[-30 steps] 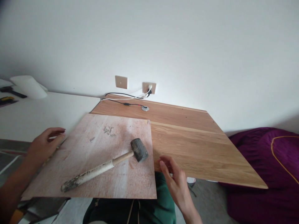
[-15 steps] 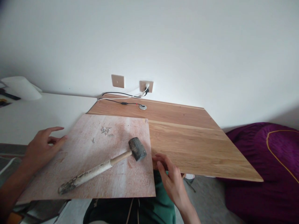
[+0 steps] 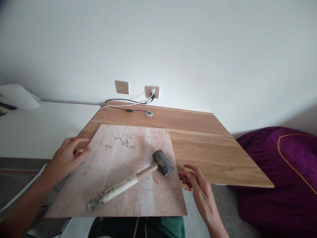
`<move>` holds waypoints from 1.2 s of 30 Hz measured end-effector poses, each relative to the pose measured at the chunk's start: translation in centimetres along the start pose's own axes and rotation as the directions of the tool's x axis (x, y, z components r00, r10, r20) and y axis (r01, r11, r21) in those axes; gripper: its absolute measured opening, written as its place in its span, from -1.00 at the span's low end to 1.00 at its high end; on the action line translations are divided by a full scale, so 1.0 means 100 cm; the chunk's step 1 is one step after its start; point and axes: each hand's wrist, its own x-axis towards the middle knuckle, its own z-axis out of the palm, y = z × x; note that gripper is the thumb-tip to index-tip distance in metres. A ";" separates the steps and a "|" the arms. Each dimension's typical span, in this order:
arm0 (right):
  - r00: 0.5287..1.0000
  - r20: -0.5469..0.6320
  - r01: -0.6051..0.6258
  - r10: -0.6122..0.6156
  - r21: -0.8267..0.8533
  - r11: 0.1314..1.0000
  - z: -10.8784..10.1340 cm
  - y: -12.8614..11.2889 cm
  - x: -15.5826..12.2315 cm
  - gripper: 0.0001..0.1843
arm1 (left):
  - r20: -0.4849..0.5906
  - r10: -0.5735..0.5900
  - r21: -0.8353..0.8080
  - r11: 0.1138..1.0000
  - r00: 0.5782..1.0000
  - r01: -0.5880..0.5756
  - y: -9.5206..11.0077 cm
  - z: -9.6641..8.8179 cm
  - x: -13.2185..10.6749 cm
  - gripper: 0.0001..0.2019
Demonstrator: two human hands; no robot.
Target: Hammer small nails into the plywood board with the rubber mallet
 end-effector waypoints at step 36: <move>0.980 -0.096 0.126 -0.176 -0.384 0.915 -0.046 -0.003 -0.028 -0.50 | 0.164 0.620 -0.130 0.785 0.767 -0.606 0.103 0.052 -0.012 -0.79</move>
